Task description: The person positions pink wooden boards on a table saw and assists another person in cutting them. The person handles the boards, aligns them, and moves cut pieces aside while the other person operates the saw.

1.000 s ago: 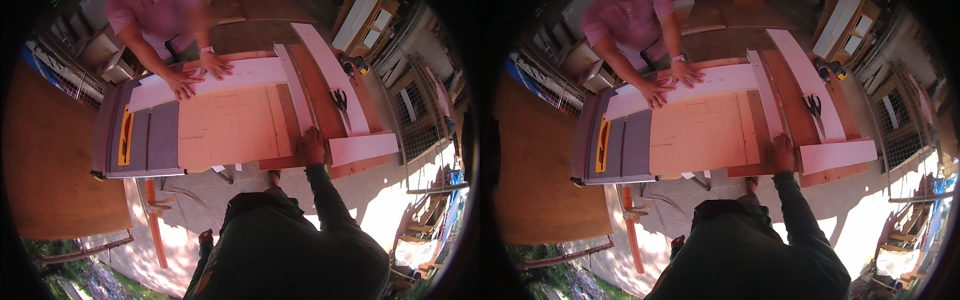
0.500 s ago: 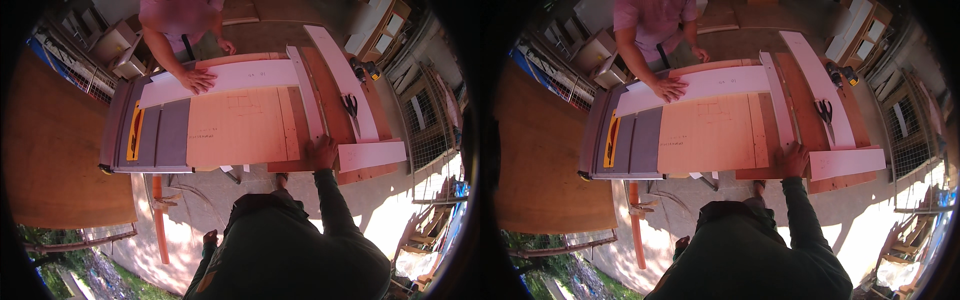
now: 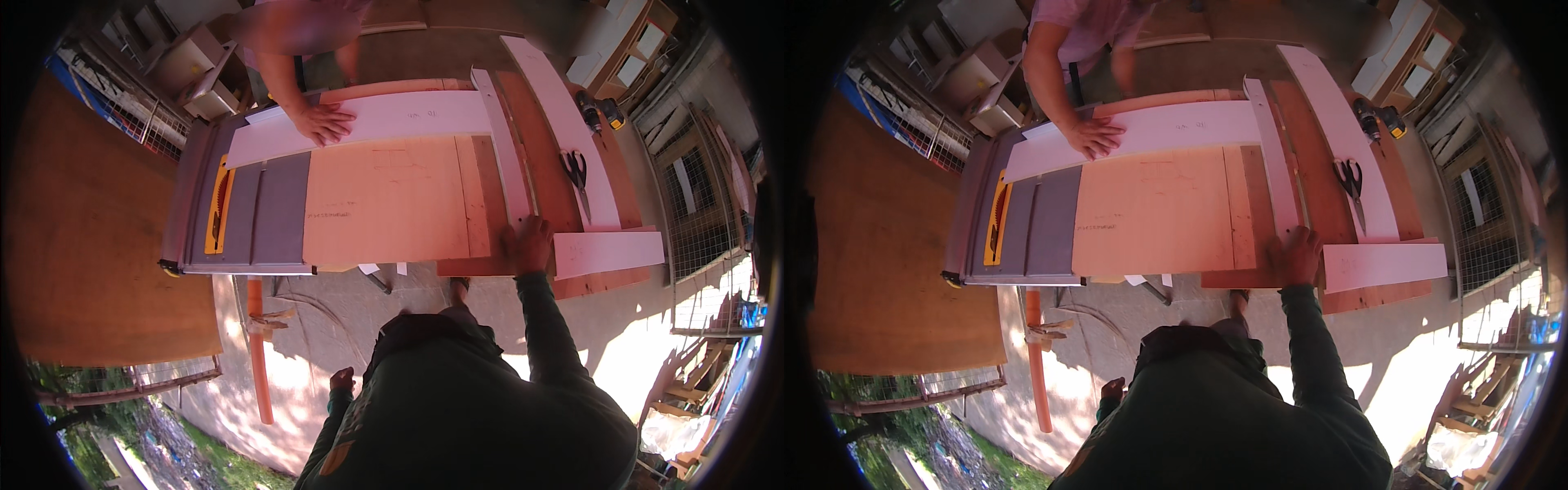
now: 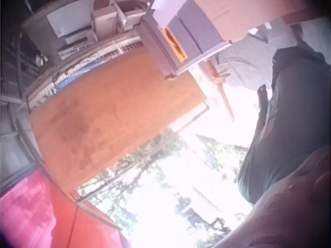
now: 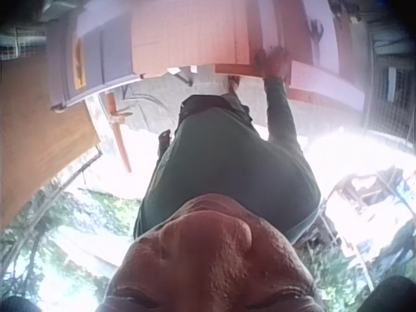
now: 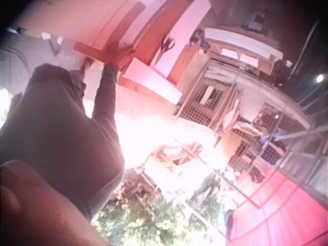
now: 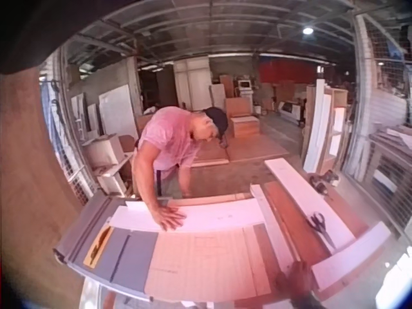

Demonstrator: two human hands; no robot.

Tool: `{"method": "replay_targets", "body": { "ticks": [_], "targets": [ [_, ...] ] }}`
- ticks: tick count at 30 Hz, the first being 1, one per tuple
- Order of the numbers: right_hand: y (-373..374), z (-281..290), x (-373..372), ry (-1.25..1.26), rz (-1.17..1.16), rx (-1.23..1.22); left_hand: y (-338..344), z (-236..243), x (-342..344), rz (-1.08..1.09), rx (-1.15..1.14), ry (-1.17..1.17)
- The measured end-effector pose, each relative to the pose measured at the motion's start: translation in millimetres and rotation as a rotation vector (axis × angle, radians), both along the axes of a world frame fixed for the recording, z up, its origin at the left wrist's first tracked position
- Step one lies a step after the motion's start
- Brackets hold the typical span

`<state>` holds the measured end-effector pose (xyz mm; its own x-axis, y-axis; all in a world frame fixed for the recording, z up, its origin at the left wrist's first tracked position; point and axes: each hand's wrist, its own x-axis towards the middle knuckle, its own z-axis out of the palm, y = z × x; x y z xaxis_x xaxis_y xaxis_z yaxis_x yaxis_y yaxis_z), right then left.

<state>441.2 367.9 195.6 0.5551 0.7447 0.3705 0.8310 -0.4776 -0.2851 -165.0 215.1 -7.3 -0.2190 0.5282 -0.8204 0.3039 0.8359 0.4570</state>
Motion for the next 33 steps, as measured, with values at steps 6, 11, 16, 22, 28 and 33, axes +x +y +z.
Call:
{"method": "replay_targets", "body": {
  "ticks": [6, 11, 16, 22, 28, 33],
  "targets": [
    [5, 6, -6, -0.004, -0.018, -0.014, -12, -13, -7, -0.056, 0.113, 0.049],
    [9, 2, -2, -0.037, 0.025, 0.001, -23, -34, -10, 0.003, 0.076, 0.079],
    [8, -18, 3, -0.086, 0.098, -0.025, -28, -59, -37, -0.972, 0.346, 0.576],
    [5, -28, 26, -0.314, 0.180, -0.038, -10, -20, 9, -0.222, 0.136, 0.332],
    [8, -32, 28, -0.372, 0.194, -0.061, -22, -20, 13, -0.353, 0.047, 0.345],
    [7, -35, 32, -0.324, 0.189, -0.047, -24, -8, 17, -0.260, 0.000, 0.325]
  ]
}}
